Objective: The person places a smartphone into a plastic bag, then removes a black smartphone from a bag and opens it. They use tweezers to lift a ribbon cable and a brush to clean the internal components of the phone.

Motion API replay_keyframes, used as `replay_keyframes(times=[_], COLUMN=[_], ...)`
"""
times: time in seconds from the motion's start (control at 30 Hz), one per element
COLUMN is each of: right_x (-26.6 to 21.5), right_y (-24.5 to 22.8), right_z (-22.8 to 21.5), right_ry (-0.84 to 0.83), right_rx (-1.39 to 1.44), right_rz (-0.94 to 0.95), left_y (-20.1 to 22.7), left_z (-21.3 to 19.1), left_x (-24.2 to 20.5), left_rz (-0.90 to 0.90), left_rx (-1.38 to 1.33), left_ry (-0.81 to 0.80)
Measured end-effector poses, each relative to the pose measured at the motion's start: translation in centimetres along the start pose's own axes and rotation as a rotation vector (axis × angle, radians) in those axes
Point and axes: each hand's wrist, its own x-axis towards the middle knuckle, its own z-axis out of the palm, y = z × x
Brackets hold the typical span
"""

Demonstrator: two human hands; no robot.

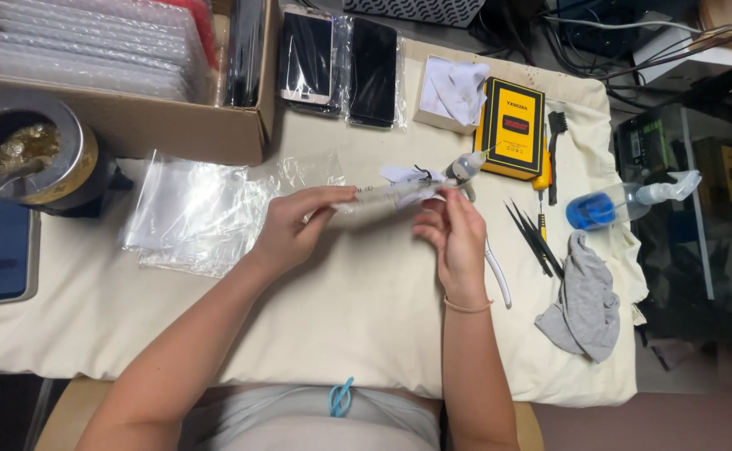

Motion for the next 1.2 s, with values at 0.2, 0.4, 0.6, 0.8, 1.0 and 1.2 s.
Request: replay_keyframes(times=[0.2, 0.4, 0.6, 0.8, 1.0, 1.2], right_x=[3.2, 3.2, 4.5, 3.7, 4.4, 4.7], right_y=[1.2, 1.7, 4.7, 3.8, 4.8, 5.0], right_z=[-4.7, -3.6, -4.4, -4.4, -6.7, -6.8], right_ry=[-0.301, -0.198, -0.194, 0.053, 0.144, 0.122], right_rx=[0.300, 0.184, 0.193, 0.207, 0.255, 0.192], right_rz=[0.229, 0.253, 0.209, -0.018, -0.156, -0.202], left_y=[-1.1, -2.1, -2.5, 0.2, -5.7, -0.5], left_z=[-0.7, -1.2, -1.5, -1.0, 0.0, -1.3], left_x=[0.2, 0.0, 0.1, 3.4, 4.3, 7.1], left_rz=[0.359, 0.313, 0.265, -0.250, -0.387, -0.467], left_rx=[0.263, 0.338, 0.413, 0.677, 1.200, 0.838], left_ry=[-0.122, -0.153, -0.189, -0.229, -0.366, -0.495])
